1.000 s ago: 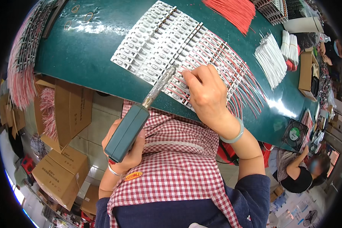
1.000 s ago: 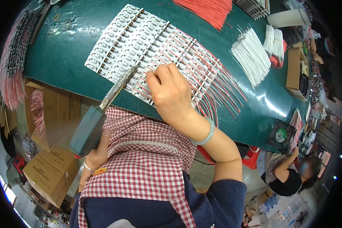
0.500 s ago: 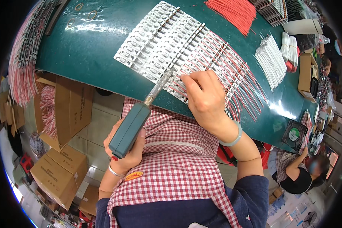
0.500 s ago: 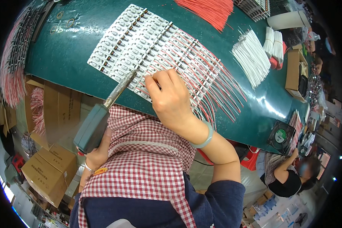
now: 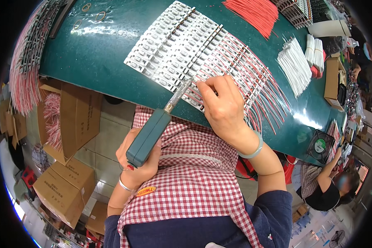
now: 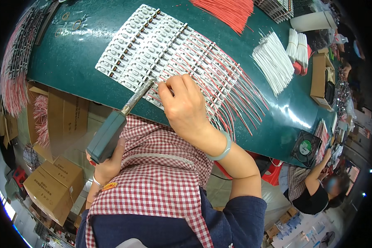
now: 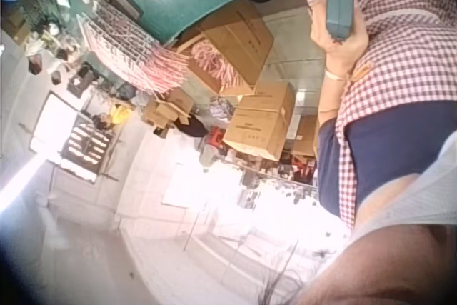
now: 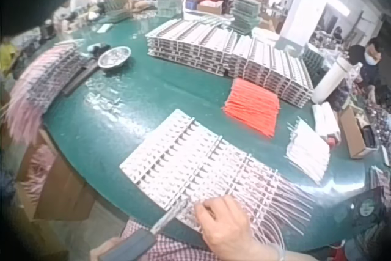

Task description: The person uses a soldering iron to attach red and white wires to a grid of white plastic components on a green workbench. They repeatedly pick up individual wires, place them into slots on the components, and apply heat with the soldering iron to secure them.

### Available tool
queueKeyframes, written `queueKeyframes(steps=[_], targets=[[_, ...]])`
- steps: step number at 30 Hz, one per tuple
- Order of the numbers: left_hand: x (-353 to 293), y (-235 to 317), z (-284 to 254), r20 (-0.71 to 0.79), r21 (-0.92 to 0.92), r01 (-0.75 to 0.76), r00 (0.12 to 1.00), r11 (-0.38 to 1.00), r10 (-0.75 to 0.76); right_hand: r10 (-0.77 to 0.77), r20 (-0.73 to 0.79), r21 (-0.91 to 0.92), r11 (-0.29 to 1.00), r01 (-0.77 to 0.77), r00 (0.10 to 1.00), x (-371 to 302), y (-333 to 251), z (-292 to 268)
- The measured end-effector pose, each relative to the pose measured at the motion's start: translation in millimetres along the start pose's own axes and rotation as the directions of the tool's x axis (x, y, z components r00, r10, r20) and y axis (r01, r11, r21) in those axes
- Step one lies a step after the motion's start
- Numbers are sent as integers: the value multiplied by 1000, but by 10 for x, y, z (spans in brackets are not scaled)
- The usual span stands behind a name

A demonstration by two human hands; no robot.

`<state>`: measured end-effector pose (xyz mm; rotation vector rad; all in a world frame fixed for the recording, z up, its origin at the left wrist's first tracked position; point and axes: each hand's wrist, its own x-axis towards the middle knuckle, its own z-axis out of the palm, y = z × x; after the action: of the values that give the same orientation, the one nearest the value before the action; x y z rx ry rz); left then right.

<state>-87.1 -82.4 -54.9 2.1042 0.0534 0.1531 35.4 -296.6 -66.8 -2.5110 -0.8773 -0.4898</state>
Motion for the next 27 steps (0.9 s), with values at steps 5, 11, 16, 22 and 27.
queueKeyframes(steps=[5, 11, 16, 22, 27], targets=[[-50, -33, -16, -33, 11, -8, 999, 1000, 9, 4, -2, 5, 1000, -4, 1000, 13, -21, 2], [-50, -16, -40, -63, -14, 6, 998, 1000, -6, 8, -16, 7, 1000, -8, 1000, 1, -7, 21], [-108, -43, -50, -52, -15, 29, 998, 999, -30, 9, -47, 4, 1000, -9, 999, 10, 5, 35], [-153, -91, -41, -54, 2, 14, 998, 1000, -14, 23, -76, 38, 999, -21, 997, -20, -58, 35], [-140, -58, -58, -19, 11, 27, 999, 1000, -27, 37, -53, 19, 999, -36, 998, -26, -72, 47]])
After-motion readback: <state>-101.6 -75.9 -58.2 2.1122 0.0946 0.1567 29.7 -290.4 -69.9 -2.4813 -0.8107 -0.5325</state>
